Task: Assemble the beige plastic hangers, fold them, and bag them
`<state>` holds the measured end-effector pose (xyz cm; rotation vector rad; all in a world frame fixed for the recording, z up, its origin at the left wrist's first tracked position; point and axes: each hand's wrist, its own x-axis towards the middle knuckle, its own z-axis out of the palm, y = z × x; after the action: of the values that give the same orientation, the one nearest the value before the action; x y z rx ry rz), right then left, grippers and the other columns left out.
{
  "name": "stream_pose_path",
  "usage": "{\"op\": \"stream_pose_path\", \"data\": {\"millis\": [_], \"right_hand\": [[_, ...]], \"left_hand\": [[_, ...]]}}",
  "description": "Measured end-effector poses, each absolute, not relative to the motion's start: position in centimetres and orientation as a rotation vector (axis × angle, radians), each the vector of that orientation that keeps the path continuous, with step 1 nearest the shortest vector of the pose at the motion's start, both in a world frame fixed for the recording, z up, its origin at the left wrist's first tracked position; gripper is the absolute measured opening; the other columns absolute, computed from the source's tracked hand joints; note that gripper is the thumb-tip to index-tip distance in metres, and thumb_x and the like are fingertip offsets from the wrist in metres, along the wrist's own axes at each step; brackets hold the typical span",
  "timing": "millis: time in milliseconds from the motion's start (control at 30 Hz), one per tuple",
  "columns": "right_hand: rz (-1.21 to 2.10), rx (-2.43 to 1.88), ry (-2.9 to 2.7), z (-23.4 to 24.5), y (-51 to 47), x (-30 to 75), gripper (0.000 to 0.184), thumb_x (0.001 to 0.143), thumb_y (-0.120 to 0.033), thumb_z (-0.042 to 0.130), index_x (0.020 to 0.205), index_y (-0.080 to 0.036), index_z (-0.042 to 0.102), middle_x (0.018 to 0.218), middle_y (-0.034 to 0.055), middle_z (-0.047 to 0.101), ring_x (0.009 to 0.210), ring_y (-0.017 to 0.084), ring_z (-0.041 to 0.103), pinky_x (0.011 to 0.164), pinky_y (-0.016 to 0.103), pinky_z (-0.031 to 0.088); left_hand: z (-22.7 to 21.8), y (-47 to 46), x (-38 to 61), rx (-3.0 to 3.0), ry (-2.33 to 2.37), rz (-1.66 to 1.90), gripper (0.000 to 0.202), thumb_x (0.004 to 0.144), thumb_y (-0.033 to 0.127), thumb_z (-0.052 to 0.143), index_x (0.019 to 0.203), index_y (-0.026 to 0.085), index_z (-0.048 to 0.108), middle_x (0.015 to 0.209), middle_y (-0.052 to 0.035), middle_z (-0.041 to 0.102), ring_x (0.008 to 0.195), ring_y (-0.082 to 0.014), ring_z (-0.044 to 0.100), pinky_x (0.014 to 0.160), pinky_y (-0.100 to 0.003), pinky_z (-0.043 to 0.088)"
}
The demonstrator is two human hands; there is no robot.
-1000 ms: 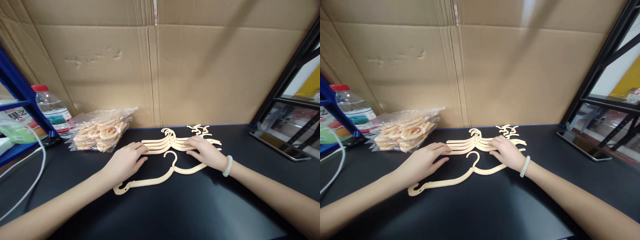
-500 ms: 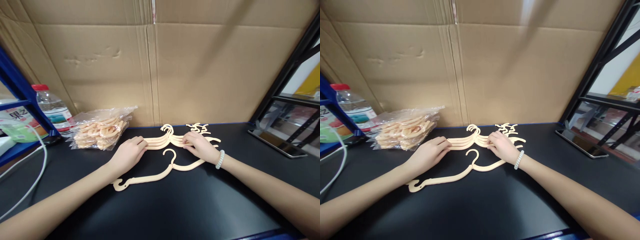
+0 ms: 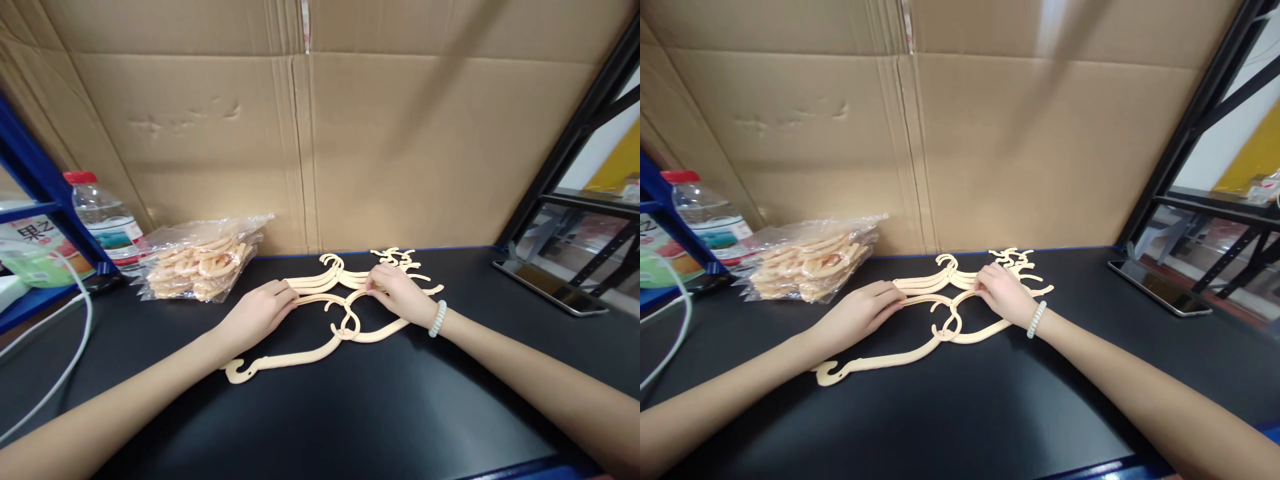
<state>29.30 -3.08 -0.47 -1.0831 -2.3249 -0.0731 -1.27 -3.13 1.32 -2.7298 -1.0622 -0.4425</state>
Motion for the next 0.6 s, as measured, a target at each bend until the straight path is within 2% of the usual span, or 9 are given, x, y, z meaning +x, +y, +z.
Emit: {"op": "stream_pose_path", "data": {"millis": [133,233,367,467,600], "right_hand": [[-0.082,-1.124,-2.312,0.1,-2.8,29.7,0.010,0.091,-0.015,0.053,0.082,-0.020,0.056,0.082,0.0044,0.062,0.082,0.021,0.055,0.076,0.035,0.046],[-0.138,-1.219,-2.261,0.8,-1.4,31.2,0.008,0.091,-0.017,0.051,0.089,-0.019,0.059,0.089,0.0070,0.064,0.090,0.024,0.056,0.081,0.038,0.046],[-0.175,-1.397,-2.247,1.3,1.9,34.3,0.016,0.091,-0.015,0.051,0.102,-0.016,0.062,0.098,0.0111,0.066,0.099,0.027,0.057,0.088,0.042,0.045],[-0.124,-1.511,-2.299,0.9,4.3,35.9,0.017,0.092,-0.017,0.053,0.105,-0.015,0.063,0.104,0.0108,0.067,0.099,0.023,0.061,0.090,0.040,0.047],[-0.074,-1.613,-2.363,-0.1,6.3,36.6,0.021,0.094,-0.028,0.056,0.111,-0.016,0.061,0.114,0.0076,0.062,0.100,0.020,0.061,0.089,0.042,0.050]], "left_hand": [[1.2,-3.1,-1.4,-2.740,-1.071,-0.444,0.029,0.098,0.023,0.036,0.097,0.015,0.064,0.093,-0.0096,0.065,0.087,-0.0220,0.061,0.080,-0.036,0.051],[1.2,-3.2,-1.5,-2.737,-1.089,-0.459,0.029,0.098,0.022,0.036,0.097,0.015,0.064,0.093,-0.0094,0.065,0.087,-0.0216,0.061,0.081,-0.035,0.051],[1.3,-3.4,-1.5,-2.733,-1.093,-0.483,0.027,0.098,0.021,0.038,0.098,0.016,0.064,0.095,-0.0088,0.064,0.088,-0.0212,0.061,0.082,-0.034,0.051],[1.3,-3.6,-1.6,-2.729,-1.090,-0.490,0.027,0.098,0.021,0.038,0.098,0.015,0.064,0.093,-0.0091,0.064,0.087,-0.0215,0.061,0.080,-0.035,0.051],[1.2,-3.8,-1.7,-2.721,-1.083,-0.490,0.028,0.098,0.020,0.037,0.098,0.015,0.064,0.091,-0.0087,0.064,0.086,-0.0214,0.061,0.079,-0.034,0.051]]}}
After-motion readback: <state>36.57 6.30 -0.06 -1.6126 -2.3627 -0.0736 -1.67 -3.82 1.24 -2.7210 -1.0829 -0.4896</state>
